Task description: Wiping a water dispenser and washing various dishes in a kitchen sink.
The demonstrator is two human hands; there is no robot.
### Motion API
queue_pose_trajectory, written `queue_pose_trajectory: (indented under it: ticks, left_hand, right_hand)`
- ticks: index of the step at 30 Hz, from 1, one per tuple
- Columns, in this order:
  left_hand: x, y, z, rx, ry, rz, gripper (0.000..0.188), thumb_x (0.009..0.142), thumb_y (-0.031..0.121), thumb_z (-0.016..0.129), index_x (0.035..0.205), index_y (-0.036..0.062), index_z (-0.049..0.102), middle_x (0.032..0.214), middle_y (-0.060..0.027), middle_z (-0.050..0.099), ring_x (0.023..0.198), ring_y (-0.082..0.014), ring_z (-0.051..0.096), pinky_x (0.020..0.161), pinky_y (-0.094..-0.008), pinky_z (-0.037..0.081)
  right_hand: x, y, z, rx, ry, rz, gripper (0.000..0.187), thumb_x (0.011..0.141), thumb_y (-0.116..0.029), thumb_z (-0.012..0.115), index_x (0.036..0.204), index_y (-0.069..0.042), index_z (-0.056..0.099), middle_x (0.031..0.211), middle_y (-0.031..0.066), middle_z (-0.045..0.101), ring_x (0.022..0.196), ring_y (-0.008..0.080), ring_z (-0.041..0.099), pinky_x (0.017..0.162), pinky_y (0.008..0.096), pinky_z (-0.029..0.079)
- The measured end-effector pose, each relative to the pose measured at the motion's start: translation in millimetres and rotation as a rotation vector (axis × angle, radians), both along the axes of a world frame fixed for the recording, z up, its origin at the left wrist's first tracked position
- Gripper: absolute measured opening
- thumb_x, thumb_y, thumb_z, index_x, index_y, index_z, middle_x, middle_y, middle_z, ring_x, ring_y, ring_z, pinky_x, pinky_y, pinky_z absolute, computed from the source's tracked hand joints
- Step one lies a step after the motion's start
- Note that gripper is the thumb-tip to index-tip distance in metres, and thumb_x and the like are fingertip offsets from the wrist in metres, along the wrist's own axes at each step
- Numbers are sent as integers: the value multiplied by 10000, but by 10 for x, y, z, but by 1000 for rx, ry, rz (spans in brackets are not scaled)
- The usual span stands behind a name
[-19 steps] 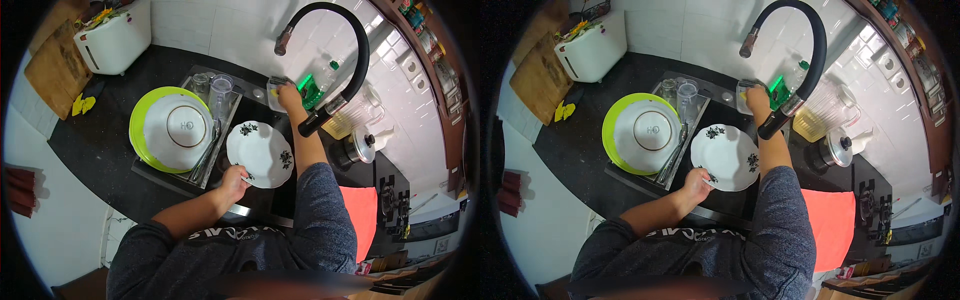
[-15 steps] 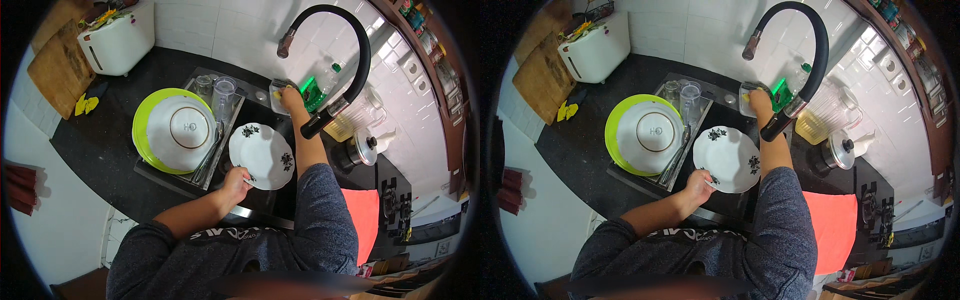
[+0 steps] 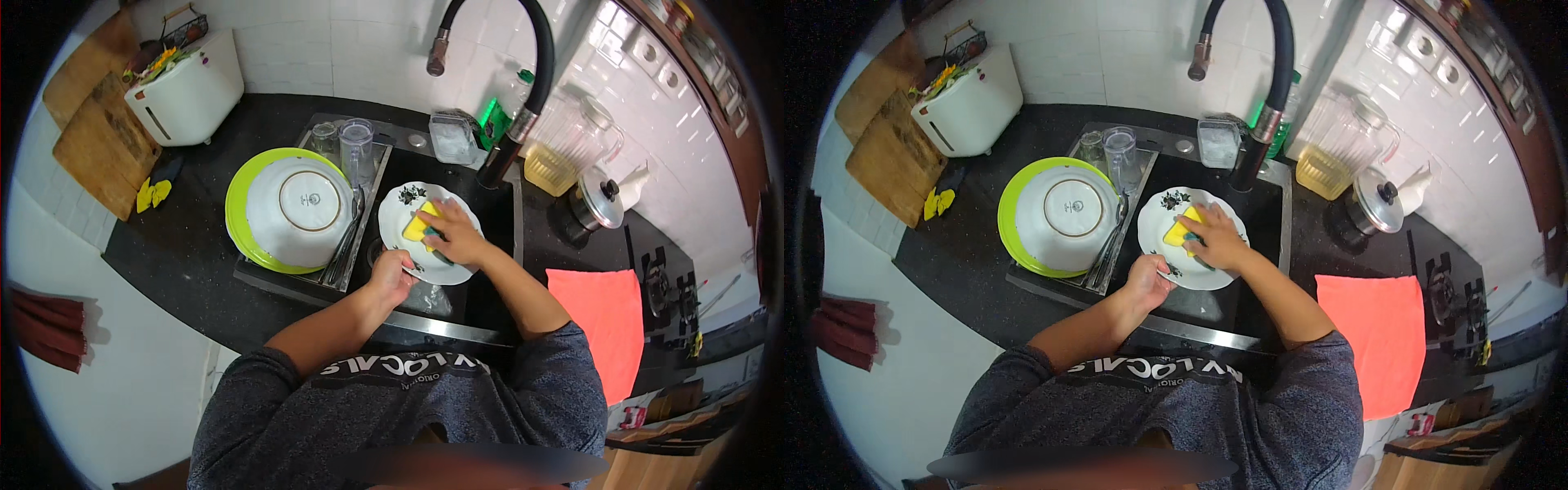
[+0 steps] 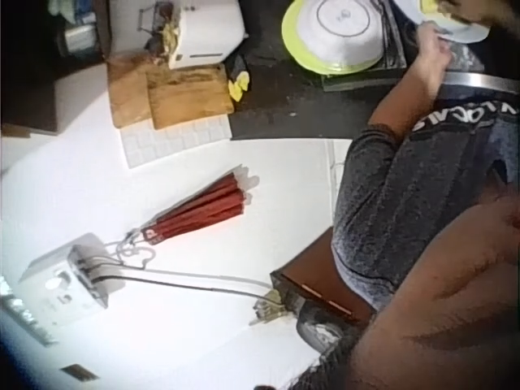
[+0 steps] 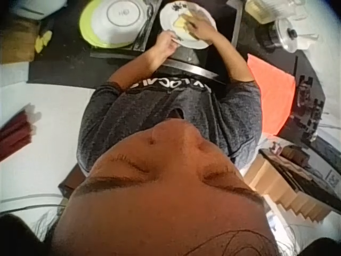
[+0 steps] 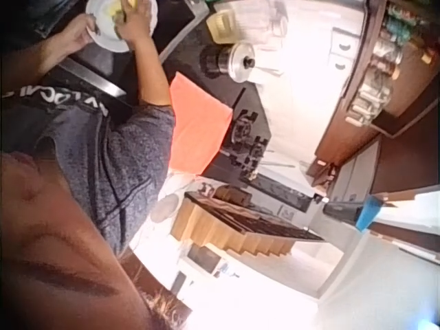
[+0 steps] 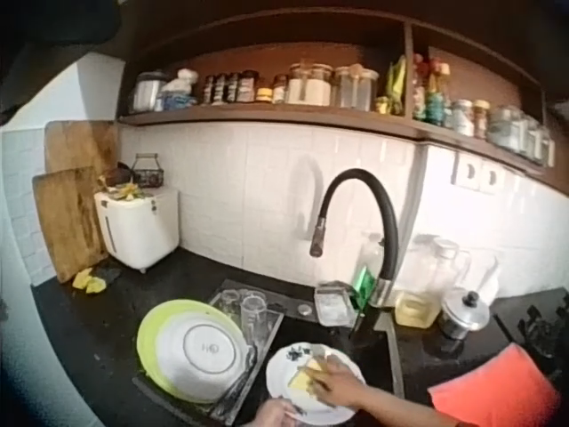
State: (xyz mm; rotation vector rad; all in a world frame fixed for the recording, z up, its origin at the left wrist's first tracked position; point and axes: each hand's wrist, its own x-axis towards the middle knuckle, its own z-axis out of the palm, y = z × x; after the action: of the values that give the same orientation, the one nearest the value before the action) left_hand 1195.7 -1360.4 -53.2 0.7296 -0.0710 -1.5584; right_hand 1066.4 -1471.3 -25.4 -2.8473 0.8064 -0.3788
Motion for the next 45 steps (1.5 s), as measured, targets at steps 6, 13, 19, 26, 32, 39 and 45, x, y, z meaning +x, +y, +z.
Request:
queue_pose_trajectory:
  ticks: [6, 13, 19, 26, 32, 39, 45]
  left_hand:
    - [82, 26, -58, -7, -84, -55, 551, 572, -26, 404, 1122, -3, 427, 1080, -128, 508, 980, -277, 530, 858, -441, 434]
    - [30, 21, -44, -133, -117, -107, 578, 571, -38, 393, 1147, 9, 418, 1100, -136, 499, 1024, -296, 506, 875, -481, 415]
    - [14, 33, 106, -101, -176, -75, 637, 586, -41, 385, 1212, 74, 345, 1131, -130, 471, 1016, -312, 510, 862, -499, 423]
    - [97, 21, 6, -82, -130, -165, 630, 586, -41, 383, 1207, 61, 347, 1133, -131, 469, 1021, -311, 506, 868, -497, 419]
    - [-11, 49, 152, -99, -259, -185, 690, 568, -66, 374, 1240, 80, 323, 1124, -133, 460, 1038, -320, 490, 840, -494, 441]
    - [-5, 75, 78, -94, -257, -181, 706, 569, -77, 370, 1254, 81, 306, 1133, -130, 457, 1041, -320, 489, 822, -483, 459]
    - [50, 27, 115, -85, -220, -66, 708, 570, -64, 368, 1258, 85, 299, 1123, -120, 461, 1026, -317, 502, 825, -495, 453]
  right_hand:
    - [27, 275, -276, 396, -239, 318, 370, 744, -30, 504, 1112, -43, 464, 1287, 211, 339, 1228, 410, 258, 1026, 409, 228]
    - [388, 97, -200, -3, -276, -142, 380, 744, -94, 518, 1117, -81, 449, 1166, 212, 407, 914, 385, 506, 815, 432, 415]
    - [102, 146, -167, 210, 188, -138, 343, 775, -125, 475, 1110, -62, 439, 1095, 205, 472, 814, 362, 578, 681, 442, 464]
    - [513, 286, -18, 317, -54, -166, 311, 763, -180, 532, 993, 1, 428, 865, 247, 558, 819, 383, 551, 720, 466, 421]
    - [389, -156, -425, 32, -483, -307, 432, 675, -41, 550, 1077, 23, 405, 1071, 266, 447, 1019, 438, 416, 862, 466, 365]
    - [445, -74, -385, -18, -504, -37, 444, 686, 47, 453, 1126, -9, 434, 1331, 217, 288, 1254, 416, 200, 1039, 437, 179]
    - [466, 331, -323, 474, 2, -430, 653, 825, -267, 455, 1369, -115, 128, 1399, 236, 84, 1265, 476, 40, 972, 600, 133]
